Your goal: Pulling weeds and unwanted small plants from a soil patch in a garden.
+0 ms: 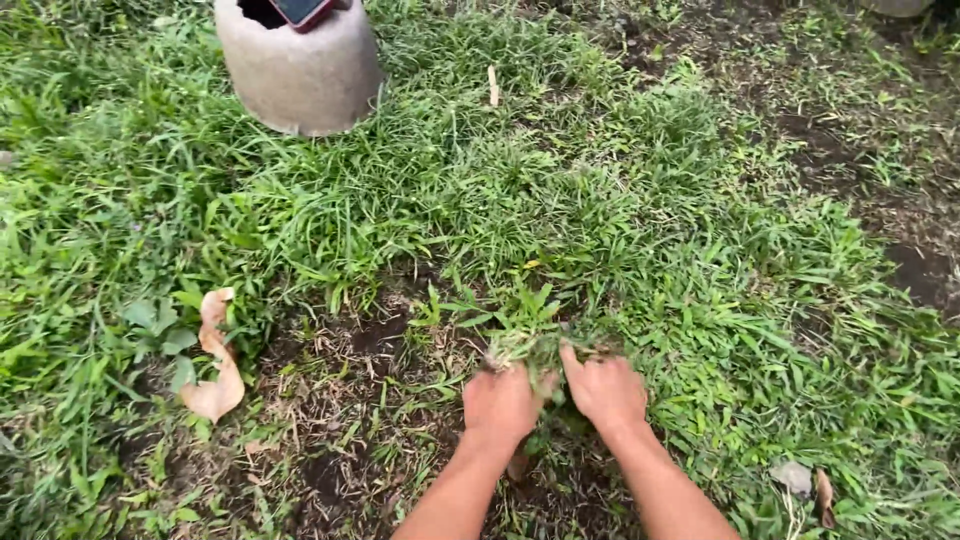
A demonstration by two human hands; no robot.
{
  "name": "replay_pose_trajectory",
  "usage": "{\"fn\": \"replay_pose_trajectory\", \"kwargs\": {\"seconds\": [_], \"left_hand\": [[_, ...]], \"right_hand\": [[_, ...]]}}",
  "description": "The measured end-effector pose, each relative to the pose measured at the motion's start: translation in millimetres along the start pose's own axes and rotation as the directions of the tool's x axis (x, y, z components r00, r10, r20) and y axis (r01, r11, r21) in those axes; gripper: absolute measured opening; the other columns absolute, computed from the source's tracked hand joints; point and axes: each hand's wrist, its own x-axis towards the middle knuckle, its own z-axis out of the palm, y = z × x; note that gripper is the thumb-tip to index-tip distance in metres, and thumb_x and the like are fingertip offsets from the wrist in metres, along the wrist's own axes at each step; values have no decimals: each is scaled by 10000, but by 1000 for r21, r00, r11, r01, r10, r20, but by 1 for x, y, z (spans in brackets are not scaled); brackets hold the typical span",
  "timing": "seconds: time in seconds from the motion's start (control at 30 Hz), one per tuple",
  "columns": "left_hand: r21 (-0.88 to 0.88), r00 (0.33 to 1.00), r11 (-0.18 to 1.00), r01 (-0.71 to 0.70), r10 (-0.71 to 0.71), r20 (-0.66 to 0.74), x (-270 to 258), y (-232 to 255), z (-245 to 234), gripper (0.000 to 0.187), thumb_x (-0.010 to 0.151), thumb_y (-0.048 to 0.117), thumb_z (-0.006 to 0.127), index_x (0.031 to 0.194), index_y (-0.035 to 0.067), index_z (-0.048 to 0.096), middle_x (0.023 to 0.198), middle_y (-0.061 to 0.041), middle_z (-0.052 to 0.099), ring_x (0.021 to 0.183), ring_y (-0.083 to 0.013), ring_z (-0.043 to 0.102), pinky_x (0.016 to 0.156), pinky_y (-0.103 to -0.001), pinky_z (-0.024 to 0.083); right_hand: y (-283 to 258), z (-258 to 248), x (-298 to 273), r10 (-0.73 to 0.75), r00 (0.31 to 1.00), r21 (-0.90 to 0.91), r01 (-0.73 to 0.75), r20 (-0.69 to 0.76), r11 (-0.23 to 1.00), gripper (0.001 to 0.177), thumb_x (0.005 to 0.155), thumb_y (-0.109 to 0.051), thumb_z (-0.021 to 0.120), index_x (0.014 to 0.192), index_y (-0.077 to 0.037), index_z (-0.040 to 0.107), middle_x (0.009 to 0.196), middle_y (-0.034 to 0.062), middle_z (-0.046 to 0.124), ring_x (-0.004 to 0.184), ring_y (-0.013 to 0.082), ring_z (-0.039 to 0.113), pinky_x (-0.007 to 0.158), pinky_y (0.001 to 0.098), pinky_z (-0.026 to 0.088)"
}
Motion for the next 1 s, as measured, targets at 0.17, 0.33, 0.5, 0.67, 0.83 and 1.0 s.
{"fn": "replay_pose_trajectory", "kwargs": {"seconds": [0.17,0.33,0.5,0.67,0.83,1.0], "left_hand": [[173,998,983,-68,70,-6,43,-38,95,195,970,194,596,1076,62,693,915,-192,752,909,-385,735,847,-486,565],[50,989,993,-109,103,107,-16,-29,46,251,807,60,668,1052,7,666,1018,-242,720,1003,-403,696,912,-485,533],[-335,986,936,108,-59,154,-73,-36,55,317,879,137,664,1139,-27,588,1095,-272,668,1058,-430,649,944,-500,508],[-684,970,727,-58,-121,-211,-132,-76,40,312,892,162,610,1143,-17,654,1114,-215,716,1055,-355,689,929,-457,527],[-782,685,616,-89,-532,-497,-201,-136,-12,341,919,169,622,1200,-22,656,1164,-203,717,1061,-325,676,935,-455,499],[-767,149,468,-438,-804,-576,-276,-211,-125,316,969,218,682,1162,-26,631,1151,-166,685,980,-261,635,858,-403,548]], "right_hand": [[46,86,55,-145,989,-271,149,35,951,244,908,-166,585,1038,-53,758,1107,248,741,1039,419,716,927,507,568],[109,130,42,-439,883,-190,408,-168,893,223,801,-111,605,961,1,711,989,254,710,985,445,681,896,512,547],[78,91,-49,-382,924,50,382,-8,923,242,950,-190,569,973,-2,720,986,270,700,944,464,655,855,514,528],[72,163,-61,-647,679,176,725,-347,666,242,902,-141,562,910,35,728,947,273,705,923,455,643,814,510,504],[-108,150,-192,-516,855,398,455,53,796,376,958,-325,545,937,-7,743,945,242,726,898,441,692,821,523,536],[-249,105,-339,-553,714,651,180,429,737,408,981,-428,530,1070,-100,757,888,115,768,757,243,715,744,440,597]]}}
